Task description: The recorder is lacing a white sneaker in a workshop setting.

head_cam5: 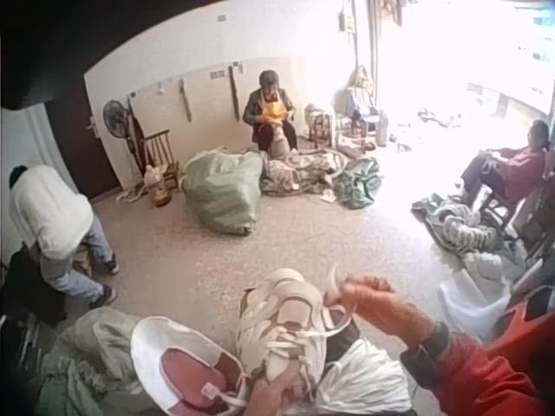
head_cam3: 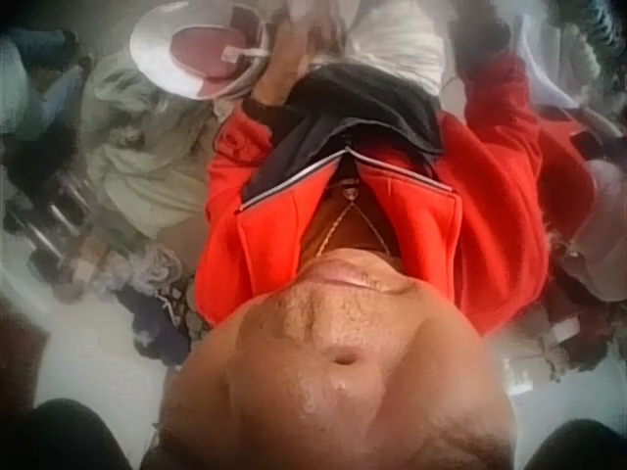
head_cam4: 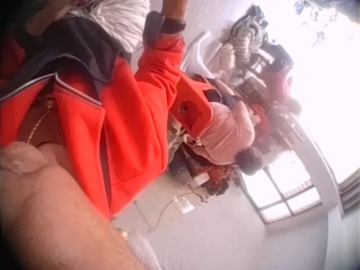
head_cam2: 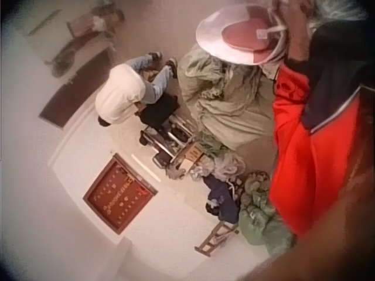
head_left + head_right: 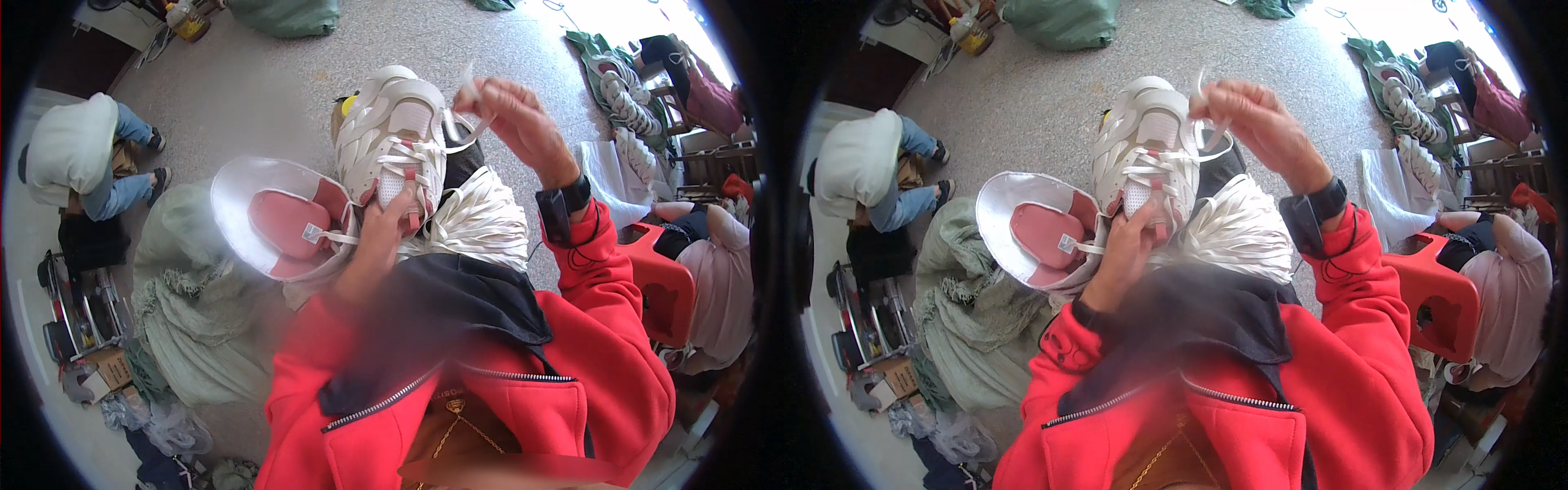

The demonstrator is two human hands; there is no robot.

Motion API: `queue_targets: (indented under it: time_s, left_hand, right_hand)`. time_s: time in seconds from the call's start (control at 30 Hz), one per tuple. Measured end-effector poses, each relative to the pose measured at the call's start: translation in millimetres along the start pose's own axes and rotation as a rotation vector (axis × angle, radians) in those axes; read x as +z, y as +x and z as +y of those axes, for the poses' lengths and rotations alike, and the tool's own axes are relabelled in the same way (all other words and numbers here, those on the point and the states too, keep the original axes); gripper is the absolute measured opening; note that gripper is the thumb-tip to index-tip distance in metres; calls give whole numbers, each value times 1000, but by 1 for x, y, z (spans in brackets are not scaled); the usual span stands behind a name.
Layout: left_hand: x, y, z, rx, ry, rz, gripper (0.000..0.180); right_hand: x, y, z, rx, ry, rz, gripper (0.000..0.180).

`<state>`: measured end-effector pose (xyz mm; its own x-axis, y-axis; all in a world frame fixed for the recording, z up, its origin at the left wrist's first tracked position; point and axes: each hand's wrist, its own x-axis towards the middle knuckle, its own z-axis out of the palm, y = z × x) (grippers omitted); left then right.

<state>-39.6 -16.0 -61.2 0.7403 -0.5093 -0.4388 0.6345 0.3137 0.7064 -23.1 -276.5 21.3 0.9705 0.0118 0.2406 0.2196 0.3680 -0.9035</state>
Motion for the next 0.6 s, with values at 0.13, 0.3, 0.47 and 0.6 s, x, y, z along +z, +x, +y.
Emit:
queue_targets:
  time_s: [0.13,0.3,0.47,0.6]
  left_hand:
    - [2,-45,44,-41,682,-67,22]
    - [25,-51,71,248,966,16,12]
    - [29,17,87,965,1415,104,5]
    - [35,30,88,1047,1476,-16,10]
  right_hand:
    - [-23,-32,-2,271,-37,-134,22]
    - [-7,-36,26,452,-153,-49,15]
    - [8,-32,51,517,-178,-123,15]
    - [11,-37,58,489,-146,-146,21]
